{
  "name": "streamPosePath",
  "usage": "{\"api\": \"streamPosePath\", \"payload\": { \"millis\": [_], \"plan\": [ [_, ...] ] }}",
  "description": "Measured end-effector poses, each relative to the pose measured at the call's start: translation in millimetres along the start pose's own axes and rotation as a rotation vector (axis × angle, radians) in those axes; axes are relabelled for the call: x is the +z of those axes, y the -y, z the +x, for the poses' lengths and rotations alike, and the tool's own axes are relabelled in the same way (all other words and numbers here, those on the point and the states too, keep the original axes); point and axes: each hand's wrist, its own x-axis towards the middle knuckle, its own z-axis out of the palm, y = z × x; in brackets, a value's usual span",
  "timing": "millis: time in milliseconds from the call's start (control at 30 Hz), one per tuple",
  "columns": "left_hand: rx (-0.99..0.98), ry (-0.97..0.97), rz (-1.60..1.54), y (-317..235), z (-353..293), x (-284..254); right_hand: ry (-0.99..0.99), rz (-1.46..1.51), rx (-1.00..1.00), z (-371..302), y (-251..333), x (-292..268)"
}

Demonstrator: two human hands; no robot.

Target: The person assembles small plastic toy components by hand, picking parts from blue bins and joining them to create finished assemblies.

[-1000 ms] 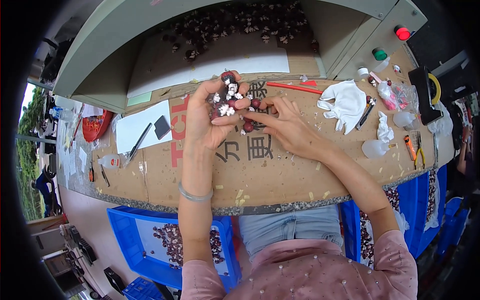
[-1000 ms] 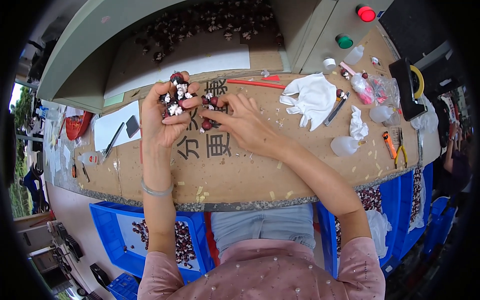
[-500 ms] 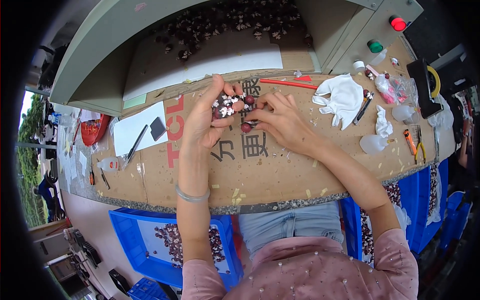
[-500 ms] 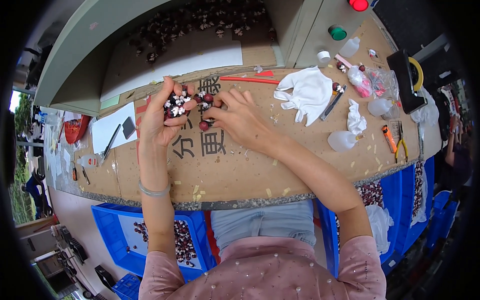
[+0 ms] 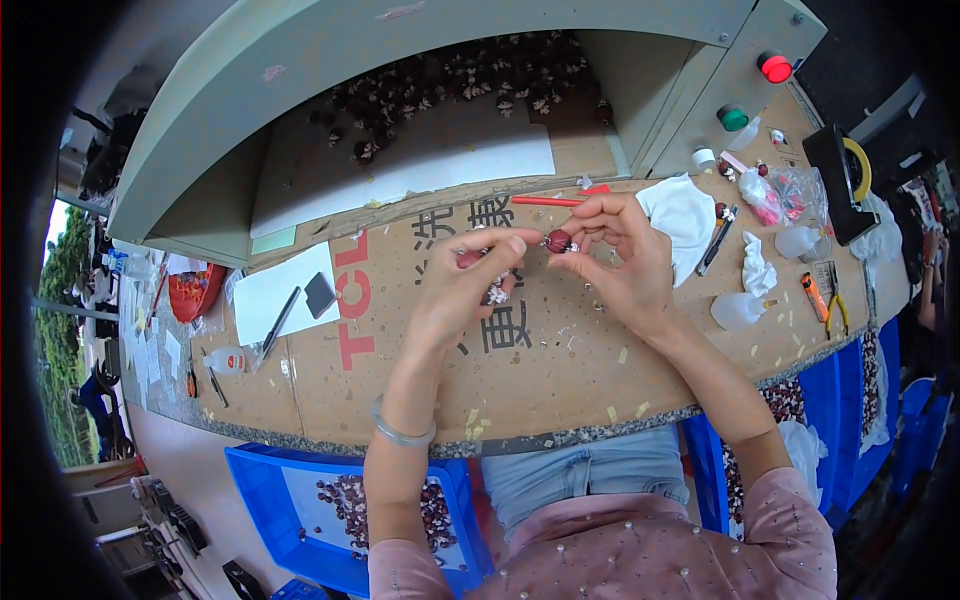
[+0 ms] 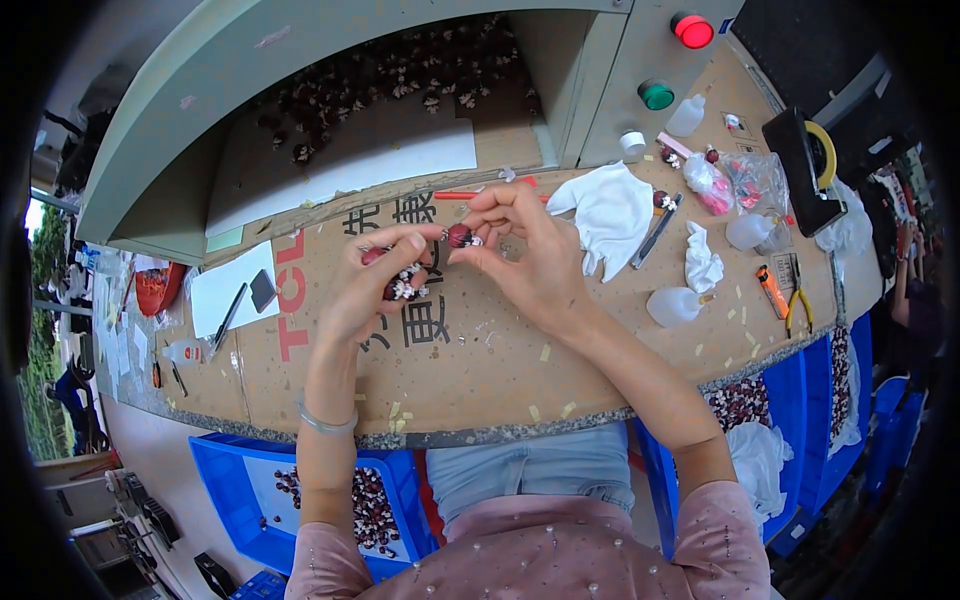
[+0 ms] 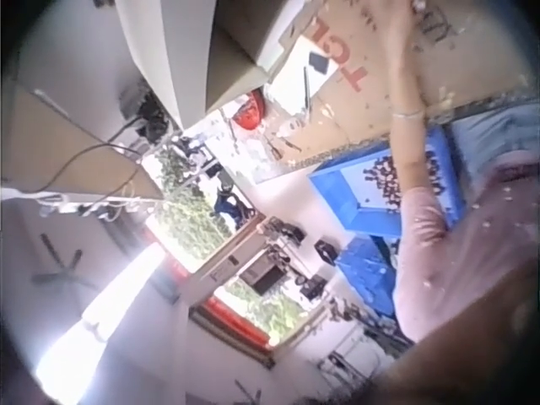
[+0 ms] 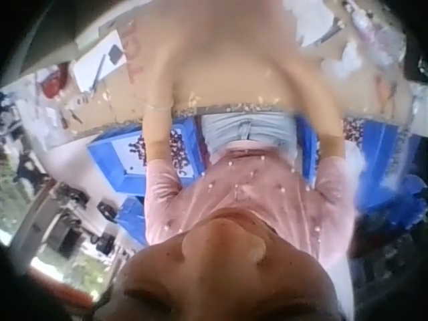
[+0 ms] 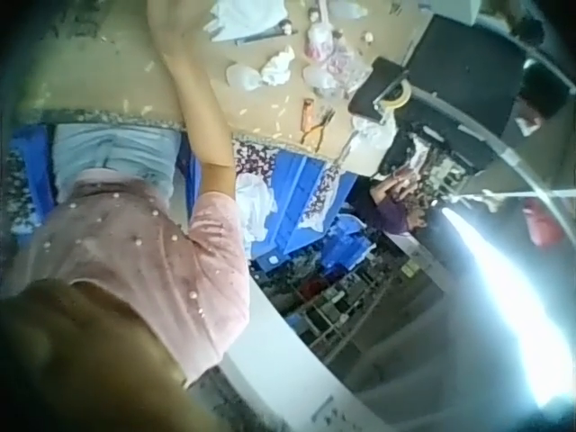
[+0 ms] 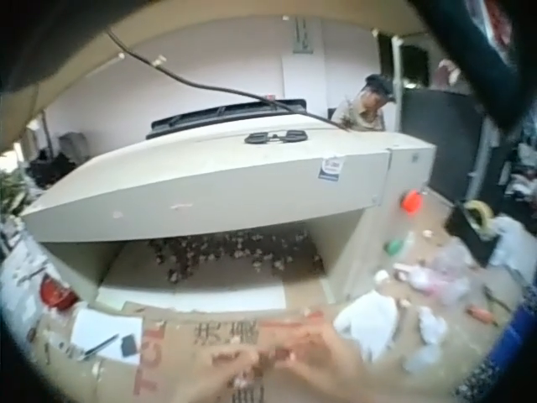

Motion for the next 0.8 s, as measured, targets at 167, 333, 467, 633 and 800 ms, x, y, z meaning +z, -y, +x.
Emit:
{"api": "streamPosePath", "payload": {
  "millis": [167, 333, 467, 633, 800],
  "plan": [
    [0.013, -0.053, 0.092, 5.5, 1.9, 8.4, -0.034, -0.078, -0.016, -0.8, 5.5, 0.9],
    [0.016, -0.001, 0.082, 8.4, 2.4, 7.0, -0.002, -0.222, -0.124, 0.3, 12.3, 0.4],
    [0.004, 0.0, 0.012, 2.6, 2.0, 10.0, -0.032, -0.015, -0.116, 2.9, 10.0, 1.5],
    [0.021, -0.017, 0.0, 1.8, 0.4, 11.1, -0.105, 0.525, 0.307, 1.0, 13.8, 4.0],
    [0.006, -0.014, 0.013, 3.9, -0.3, 13.9, -0.137, 0.274, 0.034, -2.4, 2.6, 5.6]
  ]
}}
